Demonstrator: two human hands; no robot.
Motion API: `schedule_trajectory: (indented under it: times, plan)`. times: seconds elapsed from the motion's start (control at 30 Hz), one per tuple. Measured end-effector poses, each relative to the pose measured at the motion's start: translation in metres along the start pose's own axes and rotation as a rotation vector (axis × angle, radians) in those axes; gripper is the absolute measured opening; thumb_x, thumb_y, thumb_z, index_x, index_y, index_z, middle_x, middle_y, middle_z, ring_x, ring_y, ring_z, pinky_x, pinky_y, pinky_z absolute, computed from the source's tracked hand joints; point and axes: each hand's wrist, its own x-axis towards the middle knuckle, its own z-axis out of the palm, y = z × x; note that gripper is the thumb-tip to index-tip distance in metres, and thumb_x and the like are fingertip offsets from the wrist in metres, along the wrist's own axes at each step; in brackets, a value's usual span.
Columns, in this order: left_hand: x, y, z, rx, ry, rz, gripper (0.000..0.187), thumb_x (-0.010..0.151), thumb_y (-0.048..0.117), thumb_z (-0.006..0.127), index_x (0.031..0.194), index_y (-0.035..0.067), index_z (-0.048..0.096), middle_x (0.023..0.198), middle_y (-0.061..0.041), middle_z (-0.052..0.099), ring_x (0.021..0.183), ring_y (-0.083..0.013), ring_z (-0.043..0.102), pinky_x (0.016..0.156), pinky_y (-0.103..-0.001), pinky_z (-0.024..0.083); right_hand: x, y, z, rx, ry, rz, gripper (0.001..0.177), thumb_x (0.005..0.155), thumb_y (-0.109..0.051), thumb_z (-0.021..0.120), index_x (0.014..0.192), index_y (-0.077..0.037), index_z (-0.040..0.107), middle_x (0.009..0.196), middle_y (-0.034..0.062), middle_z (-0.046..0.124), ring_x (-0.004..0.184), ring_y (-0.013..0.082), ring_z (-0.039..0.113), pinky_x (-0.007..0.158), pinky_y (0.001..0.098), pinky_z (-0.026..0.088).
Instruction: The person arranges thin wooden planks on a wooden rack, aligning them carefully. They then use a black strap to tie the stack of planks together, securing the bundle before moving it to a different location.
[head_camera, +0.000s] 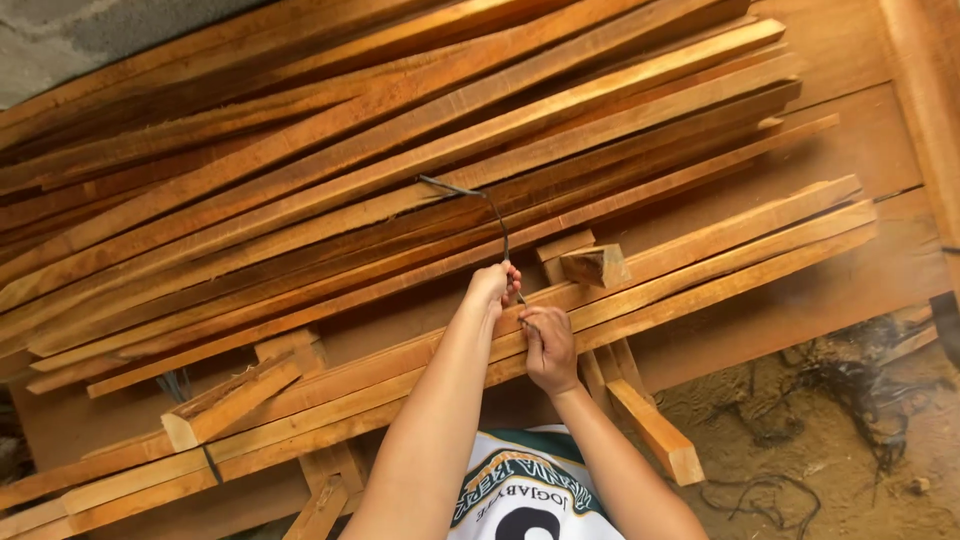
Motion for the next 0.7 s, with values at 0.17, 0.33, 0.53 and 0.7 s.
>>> schedule_trajectory:
  times: [0.17,0.33,0.53,0.7]
  plan:
    - [0.004,-0.02,-0.008,-0.025,0.033,-0.034,0.028,0.105,0.029,0.045,0.088,0.014,0.061,0.072,0.003,0.066,0.055,-0.0076,0.063,0.047,-0.022,0.031,-0.003,-0.015,-0.003,-0.012,-0.004,-0.052,0.024,0.103,-0.01,0.054,0.08,-0.01,0.062,0.083,0.0025,0.068,0.085,0.0261,0.069,0.088,0.0382,0.05]
    - [0.017,-0.017,-0.007,-0.044,0.038,-0.05,0.029,0.106,0.03,0.042,0.089,0.015,0.06,0.074,0.004,0.065,0.057,-0.006,0.061,0.047,-0.02,0.032,0.008,-0.011,-0.005,-0.019,-0.049,-0.093,0.025,0.101,-0.012,0.056,0.076,-0.013,0.06,0.077,-0.0004,0.063,0.078,0.0247,0.068,0.082,0.0366,0.052]
    - [-0.005,-0.006,-0.003,-0.07,0.098,0.011,0.029,0.105,0.031,0.045,0.096,0.011,0.064,0.079,0.002,0.07,0.061,-0.0075,0.065,0.047,-0.019,0.034,0.01,-0.01,-0.006,-0.029,-0.075,-0.148,0.021,0.1,-0.01,0.055,0.08,-0.009,0.06,0.08,0.0059,0.064,0.082,0.03,0.069,0.08,0.0403,0.053]
    - [-0.061,0.017,-0.018,0.376,-0.085,0.127,0.049,0.095,0.059,0.063,0.102,0.014,0.08,0.111,-0.01,0.077,0.098,-0.0203,0.075,0.08,-0.03,0.056,0.008,-0.012,-0.006,-0.091,-0.081,-0.175,0.019,0.098,-0.008,0.059,0.079,-0.01,0.06,0.078,0.0042,0.063,0.083,0.0268,0.07,0.079,0.0384,0.053]
